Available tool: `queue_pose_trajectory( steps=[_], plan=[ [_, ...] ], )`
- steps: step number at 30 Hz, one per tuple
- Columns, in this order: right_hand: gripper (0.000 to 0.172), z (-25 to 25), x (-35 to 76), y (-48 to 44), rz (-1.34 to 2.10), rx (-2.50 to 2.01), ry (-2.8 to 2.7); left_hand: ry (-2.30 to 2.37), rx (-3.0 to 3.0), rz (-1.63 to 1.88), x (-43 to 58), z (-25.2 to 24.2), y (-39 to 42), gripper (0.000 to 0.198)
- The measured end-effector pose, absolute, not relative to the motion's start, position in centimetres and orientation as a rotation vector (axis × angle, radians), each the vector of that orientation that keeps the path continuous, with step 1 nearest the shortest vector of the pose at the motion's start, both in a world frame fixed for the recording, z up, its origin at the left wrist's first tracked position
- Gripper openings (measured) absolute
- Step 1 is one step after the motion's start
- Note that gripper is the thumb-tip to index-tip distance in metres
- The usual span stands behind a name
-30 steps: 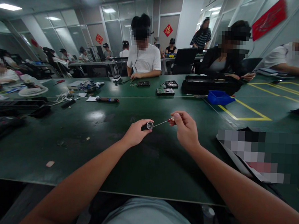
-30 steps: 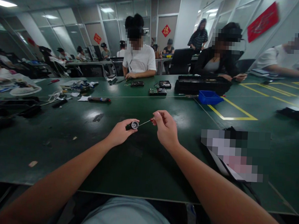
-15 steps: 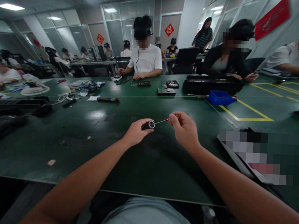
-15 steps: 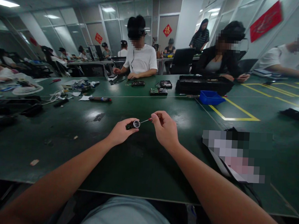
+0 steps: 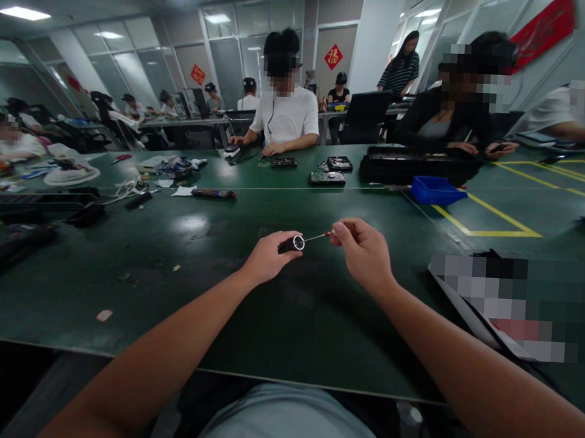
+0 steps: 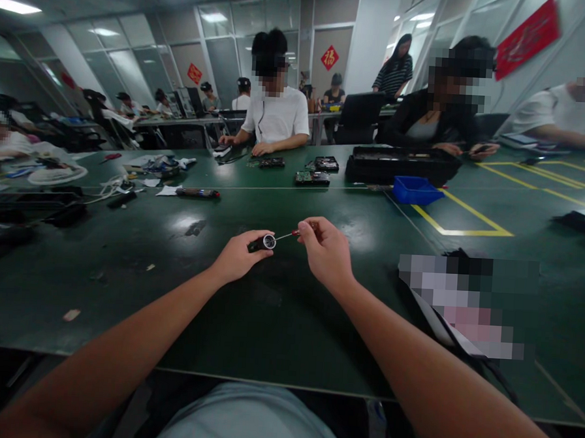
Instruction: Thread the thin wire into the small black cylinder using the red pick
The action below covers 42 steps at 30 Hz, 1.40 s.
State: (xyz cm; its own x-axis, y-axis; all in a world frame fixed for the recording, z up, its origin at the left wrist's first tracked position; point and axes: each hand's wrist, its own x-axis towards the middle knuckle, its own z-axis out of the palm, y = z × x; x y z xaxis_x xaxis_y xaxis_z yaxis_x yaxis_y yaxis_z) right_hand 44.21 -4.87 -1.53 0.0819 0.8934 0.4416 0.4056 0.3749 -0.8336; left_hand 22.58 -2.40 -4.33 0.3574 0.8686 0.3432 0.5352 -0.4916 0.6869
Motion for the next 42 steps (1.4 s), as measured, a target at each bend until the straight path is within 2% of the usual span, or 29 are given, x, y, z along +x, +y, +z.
queue_pose_trajectory(
  steps=[7,13,16,21,25,29,33,42],
  plan=[
    [0.030,-1.58,44.43,-4.74,0.553,-1.215,-1.569,1.231,2.176,0.934,22.54,-4.39,-2.32,0.040],
    [0.053,-1.25,44.56,-4.87,0.324,-1.386,-1.622,1.227,2.186,0.931,22.49,-4.36,-2.32,0.041],
    [0.049,-1.25,44.51,-4.84,0.313,-1.382,-1.622,1.221,2.190,0.925,22.48,-4.37,-2.32,0.040],
    [0.029,-1.35,44.38,-4.99,0.366,-1.294,-1.678,1.220,2.183,0.934,22.40,-4.33,-2.29,0.040],
    [0.019,-1.35,44.32,-5.11,0.456,-1.200,-1.713,1.215,2.190,0.928,22.34,-4.38,-2.23,0.040],
    [0.022,-1.26,44.39,-5.07,0.528,-1.211,-1.714,1.219,2.208,0.939,22.30,-4.65,-2.08,0.041],
    [0.038,-1.41,44.47,-4.88,0.495,-1.275,-1.718,1.229,2.228,0.928,22.32,-4.79,-2.05,0.040],
    [0.028,-1.80,44.44,-4.90,0.542,-1.223,-1.699,1.228,2.244,0.929,22.38,-4.47,-2.21,0.040]
  ],
)
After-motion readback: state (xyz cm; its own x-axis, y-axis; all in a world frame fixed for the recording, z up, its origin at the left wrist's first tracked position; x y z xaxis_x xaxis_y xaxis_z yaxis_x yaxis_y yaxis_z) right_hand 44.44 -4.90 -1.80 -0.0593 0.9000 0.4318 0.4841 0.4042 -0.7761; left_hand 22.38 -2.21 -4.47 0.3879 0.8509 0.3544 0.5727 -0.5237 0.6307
